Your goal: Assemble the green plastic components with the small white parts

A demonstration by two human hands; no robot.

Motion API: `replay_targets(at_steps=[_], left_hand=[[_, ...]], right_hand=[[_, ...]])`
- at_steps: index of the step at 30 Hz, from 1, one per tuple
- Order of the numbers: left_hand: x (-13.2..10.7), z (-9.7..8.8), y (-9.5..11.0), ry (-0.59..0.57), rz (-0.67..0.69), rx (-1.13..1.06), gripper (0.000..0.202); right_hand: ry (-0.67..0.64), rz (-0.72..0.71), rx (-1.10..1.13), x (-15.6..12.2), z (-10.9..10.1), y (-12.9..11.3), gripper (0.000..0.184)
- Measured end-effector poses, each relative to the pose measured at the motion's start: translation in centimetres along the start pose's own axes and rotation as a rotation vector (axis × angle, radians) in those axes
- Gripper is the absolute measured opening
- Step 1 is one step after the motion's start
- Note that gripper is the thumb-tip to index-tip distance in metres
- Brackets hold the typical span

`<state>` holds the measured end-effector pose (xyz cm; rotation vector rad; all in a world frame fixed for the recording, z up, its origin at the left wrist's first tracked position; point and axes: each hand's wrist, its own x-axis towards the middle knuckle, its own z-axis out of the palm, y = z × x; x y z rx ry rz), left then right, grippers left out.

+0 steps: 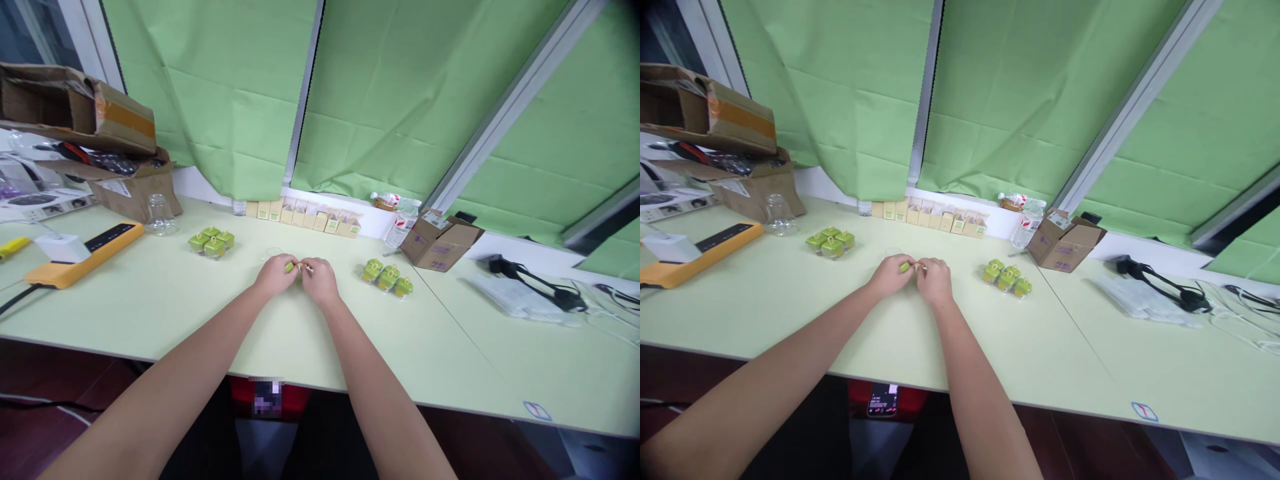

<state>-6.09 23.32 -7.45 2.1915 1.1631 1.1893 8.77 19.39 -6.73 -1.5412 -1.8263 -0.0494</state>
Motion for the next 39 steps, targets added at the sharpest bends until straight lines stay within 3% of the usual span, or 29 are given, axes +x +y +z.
replay_targets(at_steps=[4,10,15,20,25,30,39], left_hand=[[0.0,0.1,0.1,0.038,-0.04,-0.107,0.018],[0.3,0.3,-0.1,0.05,-0.232,-0.392,0.021],[0.3,0.4,0.0,0.015,-0.238,-0.493,0.026],[-0.2,0.0,0.5,-0.047,-0.187,-0.395,0.038],[-0.2,-0.6,0.7,0.032,-0.006,-0.089,0.04],[0.0,-0.4,0.7,0.077,0.101,0.046,0.042],[0.0,0.0,0.6,0.116,0.089,0.05,0.037]], right_hand=[[0.051,-0.019,0.023,0.1,-0.1,-0.1,0.021],[0.108,-0.017,0.082,0.1,-0.3,-0.6,0.02],[0.077,-0.048,0.063,-0.1,-0.2,-1.5,0.018],[0.074,-0.056,0.032,-0.2,-0.1,-2.0,0.019],[0.06,-0.005,0.033,-0.1,-0.1,-2.3,0.019],[0.096,0.047,0.069,-0.1,0.0,-2.4,0.02],[0.152,0.112,0.092,-0.2,0.4,-2.8,0.02]])
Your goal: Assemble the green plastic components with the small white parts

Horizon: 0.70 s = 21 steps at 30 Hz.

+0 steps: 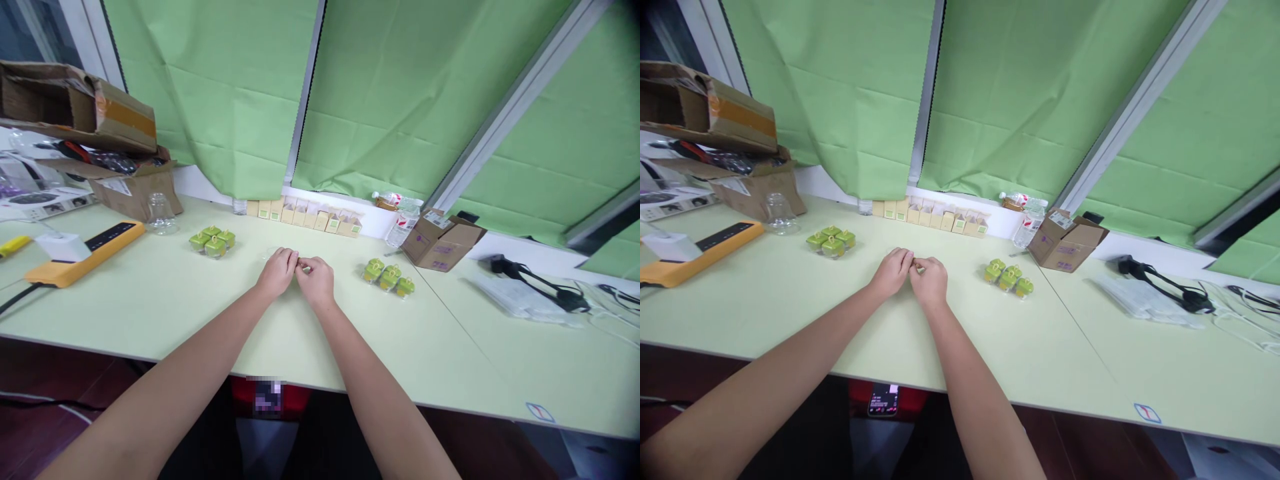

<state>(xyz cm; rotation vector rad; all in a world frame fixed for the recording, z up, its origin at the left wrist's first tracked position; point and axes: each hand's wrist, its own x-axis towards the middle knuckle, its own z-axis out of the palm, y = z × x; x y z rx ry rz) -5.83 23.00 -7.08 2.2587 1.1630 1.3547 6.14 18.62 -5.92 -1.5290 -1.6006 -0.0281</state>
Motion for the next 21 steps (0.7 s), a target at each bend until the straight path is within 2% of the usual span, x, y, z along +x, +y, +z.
replay_targets(at_steps=[7,15,18,21], left_hand=[[-0.2,0.1,0.6,-0.004,0.034,-0.154,0.03],[-0.3,0.5,0.9,0.008,-0.047,-0.316,0.03],[-0.3,0.8,0.8,-0.002,-0.131,-0.514,0.031],[0.0,1.0,0.4,-0.014,-0.275,-0.795,0.031]], right_hand=[[0.006,-0.013,-0.083,-0.1,-0.3,0.2,0.024],[0.014,0.066,-0.179,0.2,-1.2,0.1,0.027],[0.021,0.051,-0.169,0.3,-1.2,0.3,0.027],[0.028,0.042,-0.129,0.4,-1.1,0.6,0.024]])
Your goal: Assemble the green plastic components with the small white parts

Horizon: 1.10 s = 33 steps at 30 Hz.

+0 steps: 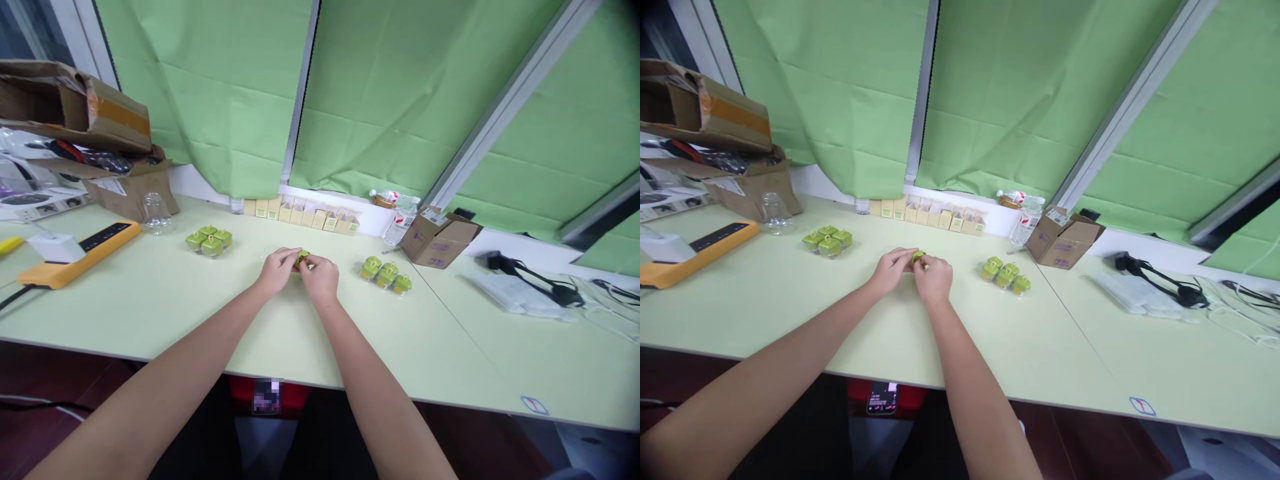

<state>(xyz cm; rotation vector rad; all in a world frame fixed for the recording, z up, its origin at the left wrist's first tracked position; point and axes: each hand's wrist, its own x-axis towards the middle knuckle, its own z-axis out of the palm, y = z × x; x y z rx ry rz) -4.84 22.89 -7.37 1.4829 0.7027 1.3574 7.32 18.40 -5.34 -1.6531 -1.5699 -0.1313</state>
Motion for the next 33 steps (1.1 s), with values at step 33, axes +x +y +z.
replay_targets(at_steps=[33], left_hand=[[0.9,-1.0,-1.9,-0.115,-0.099,-0.003,0.033]], right_hand=[[-0.178,-0.039,0.181,0.4,-0.9,0.9,0.026]])
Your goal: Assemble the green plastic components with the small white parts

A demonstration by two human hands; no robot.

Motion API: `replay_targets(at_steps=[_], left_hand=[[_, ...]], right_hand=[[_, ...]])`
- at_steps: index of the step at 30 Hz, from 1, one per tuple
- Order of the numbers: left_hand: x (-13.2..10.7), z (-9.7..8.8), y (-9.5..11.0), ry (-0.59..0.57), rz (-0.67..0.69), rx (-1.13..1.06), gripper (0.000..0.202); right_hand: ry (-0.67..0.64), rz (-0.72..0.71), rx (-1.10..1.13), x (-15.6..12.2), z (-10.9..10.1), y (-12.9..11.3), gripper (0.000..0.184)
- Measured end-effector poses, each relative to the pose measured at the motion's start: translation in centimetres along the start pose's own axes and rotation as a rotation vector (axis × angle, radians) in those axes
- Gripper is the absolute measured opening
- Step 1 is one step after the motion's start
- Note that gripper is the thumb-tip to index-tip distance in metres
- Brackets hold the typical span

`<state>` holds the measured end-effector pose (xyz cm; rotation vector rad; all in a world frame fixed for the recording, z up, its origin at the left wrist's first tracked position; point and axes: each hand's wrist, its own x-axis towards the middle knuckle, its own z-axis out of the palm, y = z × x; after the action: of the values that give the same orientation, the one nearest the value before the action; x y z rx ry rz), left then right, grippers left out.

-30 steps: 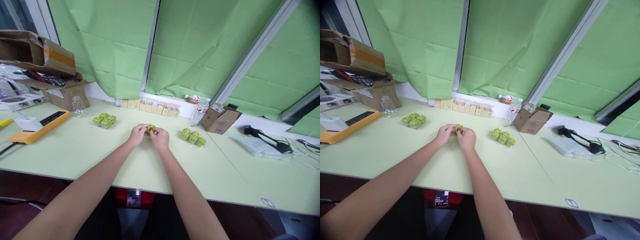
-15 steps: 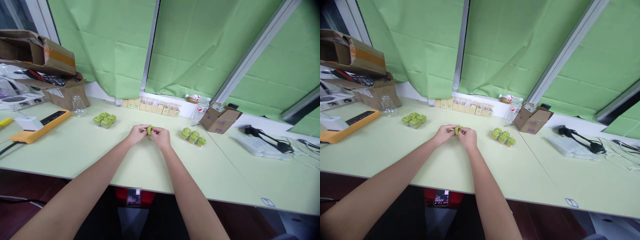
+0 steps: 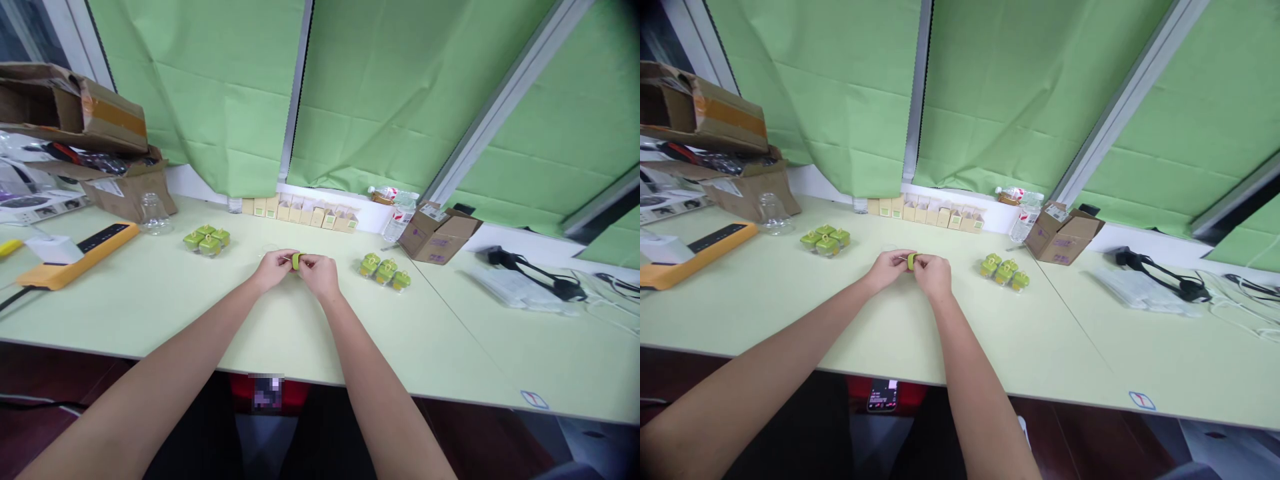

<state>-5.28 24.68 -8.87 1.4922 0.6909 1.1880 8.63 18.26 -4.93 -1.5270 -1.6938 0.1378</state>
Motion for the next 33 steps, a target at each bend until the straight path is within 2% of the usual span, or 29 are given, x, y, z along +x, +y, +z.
replay_targets(at_steps=[7,16,20,24,30,33], left_hand=[[-0.1,-0.2,0.1,0.01,-0.004,0.0,0.028],[0.0,0.1,0.5,0.011,0.044,0.08,0.029],[-0.1,0.0,0.6,0.023,0.084,0.255,0.028],[-0.3,-0.1,1.0,0.064,0.139,0.458,0.019],[-0.2,0.1,1.1,0.01,-0.081,0.152,0.016],[-0.1,0.2,1.1,0.01,-0.119,0.098,0.016]], right_hand=[[-0.056,0.003,0.042,0.1,0.0,0.3,0.025],[-0.049,0.018,0.058,0.4,-0.1,0.4,0.022],[-0.035,0.0,0.029,0.4,0.1,0.5,0.023],[-0.028,0.0,0.038,0.4,0.1,0.4,0.024],[0.003,0.054,0.089,0.5,-0.2,0.2,0.023],[0.012,0.056,0.102,0.5,-0.2,0.2,0.022]])
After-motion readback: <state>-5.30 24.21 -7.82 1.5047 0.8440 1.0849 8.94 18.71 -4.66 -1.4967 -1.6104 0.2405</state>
